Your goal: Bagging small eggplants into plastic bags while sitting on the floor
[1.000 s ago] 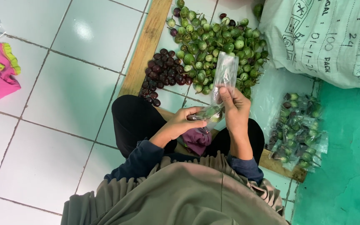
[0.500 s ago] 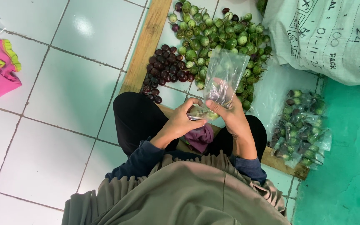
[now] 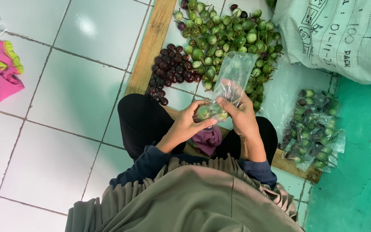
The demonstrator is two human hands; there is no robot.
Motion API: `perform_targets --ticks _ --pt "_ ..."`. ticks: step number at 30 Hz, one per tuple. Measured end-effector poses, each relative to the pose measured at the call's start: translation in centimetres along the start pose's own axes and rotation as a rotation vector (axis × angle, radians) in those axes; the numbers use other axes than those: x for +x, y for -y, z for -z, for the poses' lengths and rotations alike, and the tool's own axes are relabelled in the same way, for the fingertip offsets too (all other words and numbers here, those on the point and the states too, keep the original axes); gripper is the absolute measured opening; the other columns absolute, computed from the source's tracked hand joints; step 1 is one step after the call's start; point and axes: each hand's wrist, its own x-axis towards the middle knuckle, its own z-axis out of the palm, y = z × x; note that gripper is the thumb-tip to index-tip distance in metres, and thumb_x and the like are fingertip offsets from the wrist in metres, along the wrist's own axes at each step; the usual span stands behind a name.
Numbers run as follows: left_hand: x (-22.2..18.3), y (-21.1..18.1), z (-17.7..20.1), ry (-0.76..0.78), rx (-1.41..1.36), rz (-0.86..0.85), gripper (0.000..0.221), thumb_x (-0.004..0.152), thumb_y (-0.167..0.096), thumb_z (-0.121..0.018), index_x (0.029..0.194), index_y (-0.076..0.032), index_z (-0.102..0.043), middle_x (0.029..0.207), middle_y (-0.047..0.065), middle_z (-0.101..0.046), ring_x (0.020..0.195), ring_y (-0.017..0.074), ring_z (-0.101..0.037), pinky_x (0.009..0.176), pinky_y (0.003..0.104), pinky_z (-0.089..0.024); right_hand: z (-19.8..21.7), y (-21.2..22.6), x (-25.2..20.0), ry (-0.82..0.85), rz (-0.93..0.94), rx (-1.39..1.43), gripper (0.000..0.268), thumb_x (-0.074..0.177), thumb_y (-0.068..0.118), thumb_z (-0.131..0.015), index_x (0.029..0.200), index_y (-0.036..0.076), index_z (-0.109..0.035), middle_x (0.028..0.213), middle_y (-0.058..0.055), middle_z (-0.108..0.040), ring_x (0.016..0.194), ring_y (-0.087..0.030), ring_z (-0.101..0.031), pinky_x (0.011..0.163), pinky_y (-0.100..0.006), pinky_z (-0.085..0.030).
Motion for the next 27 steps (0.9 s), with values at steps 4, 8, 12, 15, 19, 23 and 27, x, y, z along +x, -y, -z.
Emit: perform_targets --ticks 4,8,12,15,19,23,27 --pt "-0.1 2.3 -0.3 -0.029 0.088 -0.028 0.049 0.093 -0.033 -0.079 0.125 0.0 -0.062 0.106 0.03 -0.071 0.103 0.0468 -0.07 0.084 0.049 -0.057 -0.7 2.8 -0.7 0.062 0.039 -0.046 0.065 0.087 0.006 -0.083 0.145 -0.001 -0.054 0.121 -0.02 -0.067 0.112 -0.024 -0.059 0.094 -0.046 -0.055" --pt "-0.3 2.0 -0.6 -0.014 0.181 -0.067 0.043 0.099 -0.036 -0.069 0.12 0.001 -0.062 0.097 0.033 -0.07 0.098 0.0467 -0.07 0.08 0.048 -0.057 -0.2 0.7 -0.7 0.1 0.058 0.045 0.064 0.092 0.006 -0.077 0.15 0.0 -0.049 0.121 -0.02 -0.065 0.114 -0.024 -0.058 0.092 -0.044 -0.056" --pt "0.2 8.3 -0.8 -0.069 0.212 -0.059 0.033 0.111 -0.028 -0.048 0.104 -0.001 -0.067 0.087 0.026 -0.071 0.092 0.0439 -0.071 0.077 0.045 -0.057 0.7 -0.1 -0.8 0.216 0.068 0.119 0.069 0.1 0.03 -0.066 0.156 0.0 -0.039 0.125 -0.019 -0.059 0.113 -0.024 -0.056 0.084 -0.039 -0.056" --pt "0.4 5.2 0.0 -0.038 0.22 -0.136 0.028 0.109 -0.024 -0.051 0.105 -0.002 -0.067 0.088 0.03 -0.068 0.096 0.0469 -0.068 0.076 0.044 -0.057 0.7 -0.1 -1.0 0.189 0.077 0.059 0.065 0.1 0.026 -0.066 0.155 -0.001 -0.043 0.122 -0.012 -0.056 0.113 -0.02 -0.053 0.086 -0.034 -0.054" --pt "0.3 1.5 -0.4 0.01 0.206 -0.19 0.03 0.11 -0.026 -0.049 0.107 -0.003 -0.067 0.091 0.027 -0.07 0.097 0.0435 -0.069 0.079 0.041 -0.058 0.6 -0.7 -0.5 0.147 0.101 0.067 0.065 0.104 0.027 -0.062 0.159 0.001 -0.037 0.114 -0.012 -0.052 0.101 -0.017 -0.049 0.077 -0.026 -0.047" --pt "-0.4 3.1 -0.3 0.144 0.109 -0.23 0.034 0.114 -0.023 -0.041 0.13 0.0 -0.059 0.107 0.029 -0.064 0.109 0.0458 -0.063 0.09 0.048 -0.054 -0.4 -0.7 -0.7 0.115 0.006 0.172 0.062 0.104 0.018 -0.06 0.158 0.001 -0.035 0.123 -0.015 -0.052 0.094 -0.013 -0.052 0.071 -0.028 -0.055" --pt "-0.3 9.5 -0.5 0.182 0.072 -0.216 0.037 0.114 -0.022 -0.043 0.136 0.006 -0.055 0.117 0.033 -0.065 0.115 0.0497 -0.06 0.095 0.052 -0.052 0.6 -2.7 -0.4 0.058 0.054 0.349 0.052 0.087 -0.012 -0.067 0.136 -0.005 -0.052 0.113 -0.014 -0.054 0.099 -0.023 -0.064 0.075 -0.034 -0.063"
